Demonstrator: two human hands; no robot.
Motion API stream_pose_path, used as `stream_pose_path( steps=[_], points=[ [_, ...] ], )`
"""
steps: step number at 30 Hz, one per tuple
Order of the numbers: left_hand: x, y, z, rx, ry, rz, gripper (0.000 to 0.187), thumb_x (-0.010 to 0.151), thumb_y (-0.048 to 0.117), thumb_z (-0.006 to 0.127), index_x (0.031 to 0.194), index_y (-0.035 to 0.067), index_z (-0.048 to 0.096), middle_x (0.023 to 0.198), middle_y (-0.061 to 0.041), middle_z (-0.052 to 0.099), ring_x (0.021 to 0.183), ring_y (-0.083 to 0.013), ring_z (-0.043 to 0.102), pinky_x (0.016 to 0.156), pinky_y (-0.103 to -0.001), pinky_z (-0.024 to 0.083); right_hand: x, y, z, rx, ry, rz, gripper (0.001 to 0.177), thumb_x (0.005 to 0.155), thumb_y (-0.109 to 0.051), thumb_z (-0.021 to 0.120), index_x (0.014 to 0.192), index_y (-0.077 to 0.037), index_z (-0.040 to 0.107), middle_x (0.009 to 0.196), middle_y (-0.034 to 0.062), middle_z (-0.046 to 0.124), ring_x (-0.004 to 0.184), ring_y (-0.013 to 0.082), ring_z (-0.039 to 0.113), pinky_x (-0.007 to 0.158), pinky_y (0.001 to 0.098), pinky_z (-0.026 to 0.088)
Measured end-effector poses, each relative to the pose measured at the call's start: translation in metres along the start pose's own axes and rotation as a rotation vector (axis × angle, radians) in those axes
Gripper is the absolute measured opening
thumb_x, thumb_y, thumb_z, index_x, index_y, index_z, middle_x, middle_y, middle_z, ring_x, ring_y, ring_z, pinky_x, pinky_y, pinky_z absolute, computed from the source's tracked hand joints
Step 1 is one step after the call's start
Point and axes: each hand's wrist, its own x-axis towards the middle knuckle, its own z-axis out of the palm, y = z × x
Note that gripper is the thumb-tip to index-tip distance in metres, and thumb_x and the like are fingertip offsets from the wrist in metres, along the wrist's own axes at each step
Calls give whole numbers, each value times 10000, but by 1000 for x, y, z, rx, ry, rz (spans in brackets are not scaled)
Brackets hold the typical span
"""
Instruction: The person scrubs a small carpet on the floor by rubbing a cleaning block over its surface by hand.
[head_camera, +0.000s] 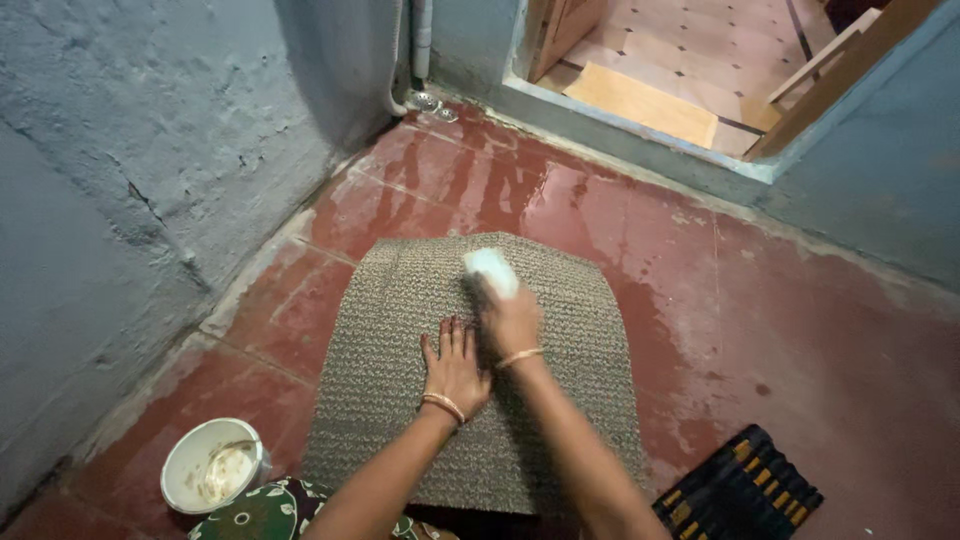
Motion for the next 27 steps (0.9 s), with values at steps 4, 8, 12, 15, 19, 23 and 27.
stream_pose_path(
  steps=[4, 8, 12, 15, 19, 23, 27],
  points=[
    [-1, -4, -1, -62, -64, 54, 782, 954, 473, 406, 1602, 86, 198, 1666, -211, 108, 1532, -434, 6, 1152, -732, -4, 10, -34, 28, 1, -2, -286, 564, 783, -173, 716, 1297, -398, 664, 982, 192, 630, 852, 400, 620, 740, 524, 491],
    [1, -3, 5, -53, 17, 14, 823, 956, 519, 417, 1574, 12, 219, 1680, -212, 119, 1555, -393, 25, 1172, -701, 4, 28, 79, 38, -105, -135, -166, 599, 791, -284, 725, 1368, -409, 620, 1056, 168, 680, 883, 393, 645, 779, 522, 523],
    [4, -2, 7, -73, -9, 7, 828, 950, 518, 412, 1574, 10, 216, 1663, -200, 115, 1542, -386, 22, 1167, -708, -2, 42, 208, 22, -318, -311, 643, 488, 929, -552, 643, 1391, -398, 615, 1306, 185, 651, 1243, 430, 587, 1010, 622, 463],
    [5, -2, 6, -63, -7, 16, 834, 957, 519, 425, 1570, -13, 237, 1666, -229, 119, 1543, -403, 36, 1170, -700, 7, 47, 226, 17, -396, -265, 750, 472, 923, -516, 611, 1392, -471, 589, 1340, 236, 572, 1255, 456, 507, 1041, 709, 321],
    [6, -1, 6, -71, 35, 13, 822, 947, 516, 435, 1555, -8, 253, 1663, -246, 124, 1542, -405, 57, 1163, -707, 11, 66, 116, 47, 223, 29, 596, 495, 955, -609, 654, 1083, -141, 750, 888, 213, 736, 812, 421, 728, 728, 524, 557],
    [7, 0, 0, -21, -45, 29, 893, 924, 494, 470, 1595, -31, 201, 1647, -246, 116, 1515, -426, 50, 1146, -717, -10, 67, -7, 75, -151, -106, -256, 604, 741, -329, 728, 1337, -388, 644, 967, 198, 646, 874, 385, 633, 722, 531, 528],
    [8, -2, 2, 37, -179, 24, 883, 948, 521, 481, 1588, -41, 247, 1690, -251, 98, 1570, -432, 6, 1170, -703, -14, 73, 9, 83, -99, -142, -184, 472, 887, -330, 698, 1349, -410, 647, 952, 212, 663, 843, 398, 646, 733, 514, 538]
  ],
)
